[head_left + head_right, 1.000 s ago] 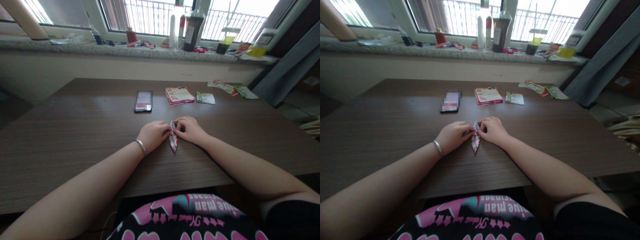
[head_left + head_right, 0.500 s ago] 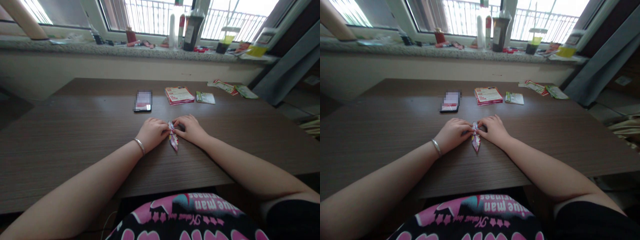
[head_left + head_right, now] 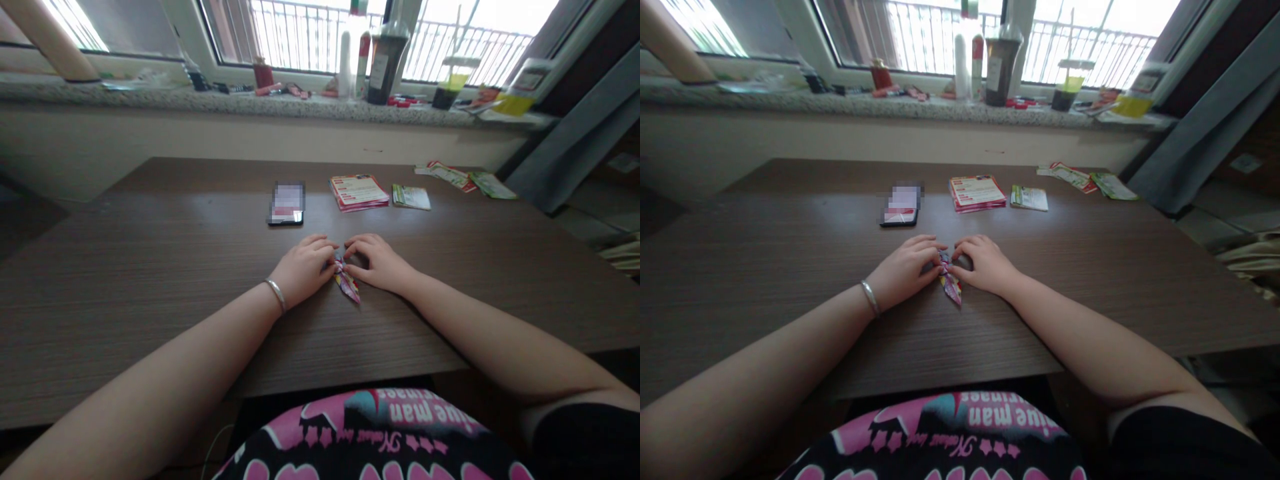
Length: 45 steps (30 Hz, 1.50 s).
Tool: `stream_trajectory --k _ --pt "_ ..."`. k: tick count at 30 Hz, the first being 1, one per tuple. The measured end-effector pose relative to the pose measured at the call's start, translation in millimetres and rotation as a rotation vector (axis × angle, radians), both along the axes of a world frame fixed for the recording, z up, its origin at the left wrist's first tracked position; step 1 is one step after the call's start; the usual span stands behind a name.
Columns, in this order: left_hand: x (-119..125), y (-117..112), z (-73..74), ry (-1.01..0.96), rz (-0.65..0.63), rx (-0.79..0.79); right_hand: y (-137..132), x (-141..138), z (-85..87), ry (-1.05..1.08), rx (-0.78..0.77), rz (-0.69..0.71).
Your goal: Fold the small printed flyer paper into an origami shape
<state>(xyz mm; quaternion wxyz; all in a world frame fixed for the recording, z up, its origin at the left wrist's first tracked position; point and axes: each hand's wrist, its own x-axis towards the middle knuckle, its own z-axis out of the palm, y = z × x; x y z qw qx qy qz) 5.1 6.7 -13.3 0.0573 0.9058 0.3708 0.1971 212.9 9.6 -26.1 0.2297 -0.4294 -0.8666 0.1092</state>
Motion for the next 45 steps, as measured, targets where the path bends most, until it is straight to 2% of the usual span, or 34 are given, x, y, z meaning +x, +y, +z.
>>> stream_trajectory --k 3,10,15,24,29,38,45 --pt "0.9 -0.9 1.3 0.038 -0.001 -0.052 -0.7 0.4 0.5 0.010 -0.005 0.005" --pt "2.4 -4.4 1.4 0.063 0.085 -0.045 0.0 0.9 0.5 0.029 -0.014 0.013" --pt "1.1 -2.3 -0.9 0.039 0.065 -0.078 -4.3 -1.0 2.1 0.026 -0.016 0.037" --pt "1.4 -3.4 4.0 -0.030 0.015 -0.103 -4.3 -1.4 -0.2 0.055 -0.041 0.015" --pt "0.3 -3.9 2.9 -0.054 -0.033 -0.080 -4.6 -1.6 -0.5 0.097 -0.036 0.019" --pt "2.2 -5.8 2.0 -0.135 -0.050 0.001 -5.5 -6.1 2.0 0.317 -0.111 0.061" --pt "2.4 -6.6 3.6 -0.068 -0.032 0.049 -9.0 -4.4 3.3 0.176 -0.107 -0.033"
